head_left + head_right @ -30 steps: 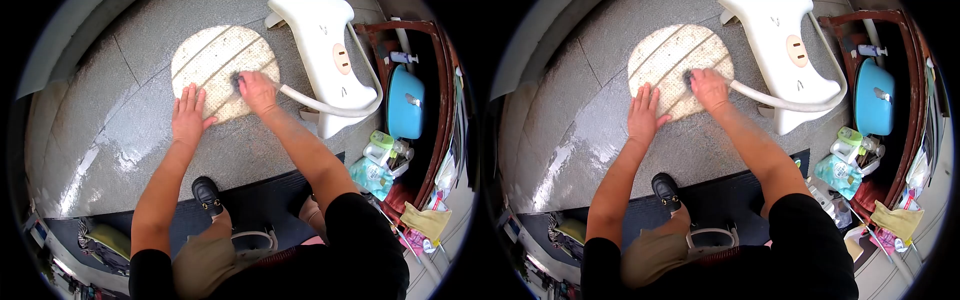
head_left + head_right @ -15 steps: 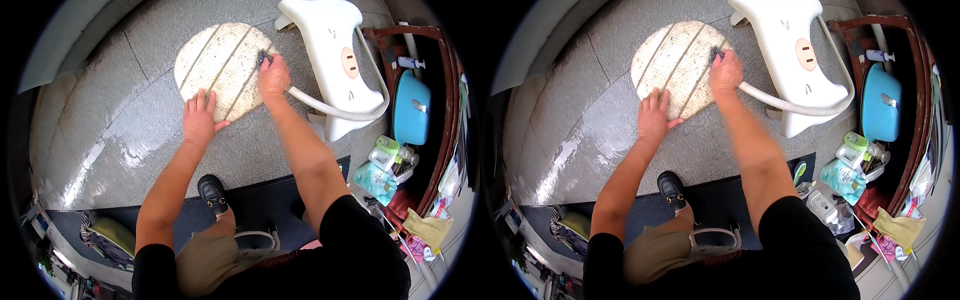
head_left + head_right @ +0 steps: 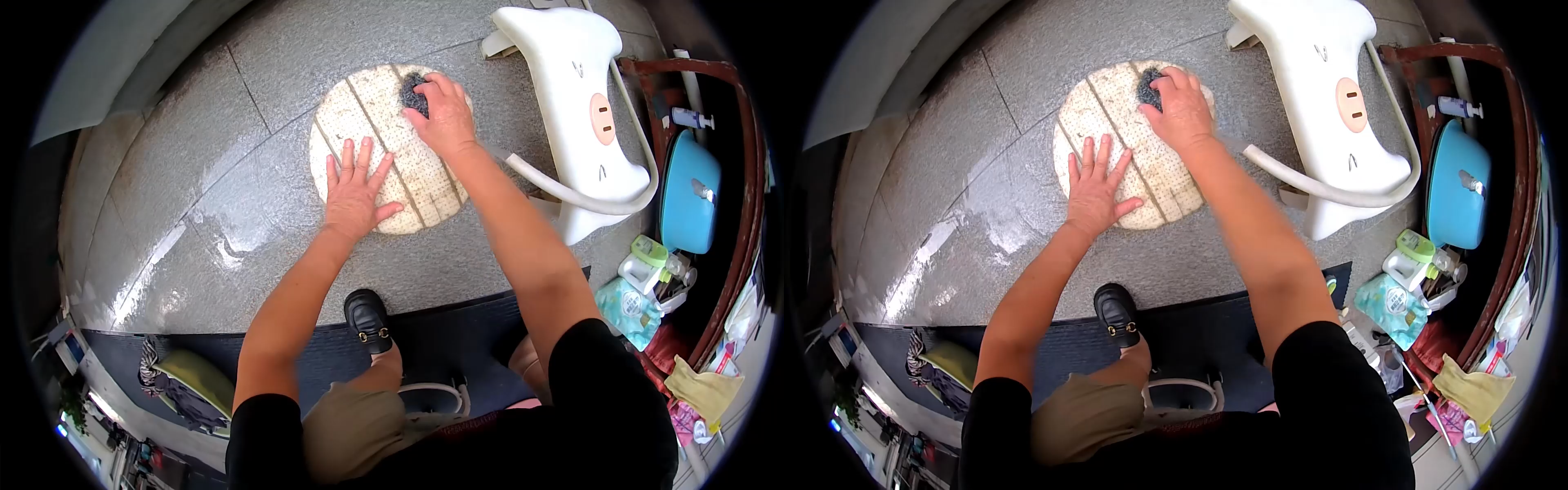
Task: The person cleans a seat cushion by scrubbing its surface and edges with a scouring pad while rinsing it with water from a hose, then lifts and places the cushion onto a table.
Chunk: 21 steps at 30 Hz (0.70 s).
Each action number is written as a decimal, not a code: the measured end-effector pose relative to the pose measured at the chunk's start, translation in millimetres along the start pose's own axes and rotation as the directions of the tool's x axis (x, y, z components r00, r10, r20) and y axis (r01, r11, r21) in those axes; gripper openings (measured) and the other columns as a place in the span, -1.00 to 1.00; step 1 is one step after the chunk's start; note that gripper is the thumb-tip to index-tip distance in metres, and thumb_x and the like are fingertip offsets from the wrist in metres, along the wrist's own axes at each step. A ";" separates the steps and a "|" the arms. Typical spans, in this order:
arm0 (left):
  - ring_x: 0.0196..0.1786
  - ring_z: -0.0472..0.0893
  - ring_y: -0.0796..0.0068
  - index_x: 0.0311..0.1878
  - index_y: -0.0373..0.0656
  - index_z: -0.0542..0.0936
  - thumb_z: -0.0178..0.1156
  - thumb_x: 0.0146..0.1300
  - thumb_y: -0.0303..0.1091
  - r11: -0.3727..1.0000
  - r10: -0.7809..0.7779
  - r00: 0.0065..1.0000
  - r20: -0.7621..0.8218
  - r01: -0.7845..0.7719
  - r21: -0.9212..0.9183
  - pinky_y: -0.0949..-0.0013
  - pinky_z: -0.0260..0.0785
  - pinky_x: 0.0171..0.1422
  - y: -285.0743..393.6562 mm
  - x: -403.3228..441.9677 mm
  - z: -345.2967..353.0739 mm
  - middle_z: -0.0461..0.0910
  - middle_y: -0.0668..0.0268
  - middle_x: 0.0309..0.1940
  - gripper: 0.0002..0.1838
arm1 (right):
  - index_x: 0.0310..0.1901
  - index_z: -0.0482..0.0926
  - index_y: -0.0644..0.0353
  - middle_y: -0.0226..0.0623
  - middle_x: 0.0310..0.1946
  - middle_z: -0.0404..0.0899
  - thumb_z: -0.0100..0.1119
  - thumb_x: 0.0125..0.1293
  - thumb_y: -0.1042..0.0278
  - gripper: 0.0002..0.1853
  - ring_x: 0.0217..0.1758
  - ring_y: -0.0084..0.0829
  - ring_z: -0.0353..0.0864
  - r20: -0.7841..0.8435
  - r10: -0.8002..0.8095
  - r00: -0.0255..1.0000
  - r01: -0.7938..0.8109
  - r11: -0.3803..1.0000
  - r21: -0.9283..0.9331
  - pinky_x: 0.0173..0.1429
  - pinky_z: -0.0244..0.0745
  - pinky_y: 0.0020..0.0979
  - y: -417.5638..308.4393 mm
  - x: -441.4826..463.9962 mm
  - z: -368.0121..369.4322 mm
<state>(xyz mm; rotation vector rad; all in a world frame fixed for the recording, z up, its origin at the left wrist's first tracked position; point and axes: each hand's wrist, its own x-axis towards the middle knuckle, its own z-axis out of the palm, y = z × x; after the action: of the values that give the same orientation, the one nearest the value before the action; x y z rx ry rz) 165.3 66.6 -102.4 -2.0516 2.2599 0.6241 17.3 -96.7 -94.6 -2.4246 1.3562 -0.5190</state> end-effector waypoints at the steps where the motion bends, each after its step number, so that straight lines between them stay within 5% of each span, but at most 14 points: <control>1: 0.61 -0.30 -0.11 0.54 0.19 0.15 0.15 0.07 0.44 1.000 -0.004 1.000 0.002 0.004 -0.001 -0.26 -0.42 0.57 6.1 0.7 -1.2 -0.21 0.07 0.59 0.01 | -0.12 0.62 0.18 -0.25 -0.03 0.48 0.39 0.12 0.27 -0.69 0.13 -0.20 0.40 -0.064 0.028 0.998 -0.024 0.998 0.053 0.24 0.38 -0.26 -10.9 4.0 6.8; 3: 0.61 -0.30 -0.13 0.54 0.16 0.16 0.13 0.08 0.44 0.999 -0.038 0.998 0.046 0.040 -0.029 -0.27 -0.42 0.57 18.5 0.6 -6.3 -0.18 0.05 0.59 0.01 | -0.26 0.64 0.19 -0.28 -0.08 0.50 0.36 0.12 0.31 -0.80 0.09 -0.20 0.40 0.016 0.122 0.992 -0.123 0.988 0.098 0.20 0.45 -0.32 -44.3 2.1 25.8; 6: 0.61 -0.30 -0.13 0.54 0.20 0.17 0.12 0.07 0.47 0.999 -0.048 0.988 0.144 0.044 0.031 -0.25 -0.41 0.58 19.6 4.0 -11.6 -0.17 0.05 0.58 0.00 | -0.21 0.68 0.07 -0.34 -0.08 0.51 0.30 0.09 0.44 -0.81 0.07 -0.27 0.42 0.212 -0.299 0.930 0.273 0.951 0.147 0.09 0.57 -0.36 -64.2 -12.9 35.2; 7: 0.61 -0.30 -0.13 0.53 0.23 0.17 0.11 0.06 0.48 0.998 -0.046 0.988 0.148 0.040 0.038 -0.24 -0.40 0.58 19.2 1.8 -10.1 -0.17 0.06 0.58 0.00 | -0.21 0.68 0.07 -0.34 -0.08 0.51 0.30 0.09 0.44 -0.81 0.07 -0.27 0.42 0.214 -0.302 0.929 0.274 0.950 0.149 0.09 0.57 -0.36 -51.5 -6.5 28.0; 10: 0.61 -0.29 -0.12 0.53 0.27 0.17 0.11 0.04 0.50 1.000 -0.016 1.000 0.004 0.016 0.000 -0.23 -0.39 0.58 17.4 -2.2 -0.8 -0.17 0.06 0.59 0.00 | -0.10 0.67 0.03 -0.32 -0.09 0.50 0.31 0.12 0.39 -0.74 0.07 -0.28 0.43 0.196 -0.206 0.959 0.221 0.974 -0.057 0.09 0.55 -0.30 7.4 20.0 13.5; 12: 0.61 -0.29 -0.12 0.53 0.27 0.17 0.11 0.04 0.50 1.000 -0.020 0.999 0.025 0.020 0.003 -0.22 -0.39 0.59 18.6 -2.5 -3.7 -0.17 0.06 0.59 0.01 | 0.01 0.63 0.04 -0.27 -0.08 0.50 0.32 0.18 0.30 -0.67 0.06 -0.24 0.44 -0.084 0.082 0.993 -0.092 0.988 -0.125 0.11 0.52 -0.24 29.0 24.1 7.4; 15: 0.61 -0.27 -0.11 0.53 0.28 0.16 0.11 0.04 0.49 1.000 -0.018 0.999 0.036 0.018 0.007 -0.19 -0.38 0.59 16.8 -0.1 -5.5 -0.16 0.08 0.59 0.00 | 0.03 0.61 0.09 -0.16 -0.07 0.50 0.31 0.22 0.23 -0.66 0.05 -0.14 0.45 -0.201 0.145 0.969 -0.176 0.973 -0.147 0.15 0.46 -0.18 -2.7 8.6 26.0; 20: 0.61 -0.21 -0.04 0.53 0.27 0.16 0.09 0.10 0.45 0.998 0.068 0.997 -0.035 -0.068 0.018 -0.16 -0.37 0.60 12.1 -4.9 16.4 -0.12 0.12 0.59 -0.04 | -0.06 0.60 0.21 -0.03 -0.09 0.52 0.30 0.21 0.26 -0.69 0.02 -0.03 0.46 -0.124 0.107 0.986 -0.115 0.992 -0.054 0.16 0.40 -0.13 12.3 23.1 23.2; 21: 0.61 -0.19 -0.02 0.53 0.28 0.16 0.08 0.11 0.44 0.997 0.072 0.997 -0.041 -0.072 0.008 -0.15 -0.36 0.61 12.6 -6.2 14.5 -0.11 0.13 0.59 -0.06 | -0.08 0.59 0.23 -0.03 -0.09 0.52 0.28 0.20 0.30 -0.71 0.02 -0.04 0.46 -0.198 0.232 0.952 -0.240 0.970 -0.020 0.15 0.41 -0.13 6.8 24.8 29.1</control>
<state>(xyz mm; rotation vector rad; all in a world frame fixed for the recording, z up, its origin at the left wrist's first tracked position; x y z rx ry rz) 150.5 77.7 -110.6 -2.0070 2.3650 0.5830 37.5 -118.7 -119.4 -2.2489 1.7279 -0.6825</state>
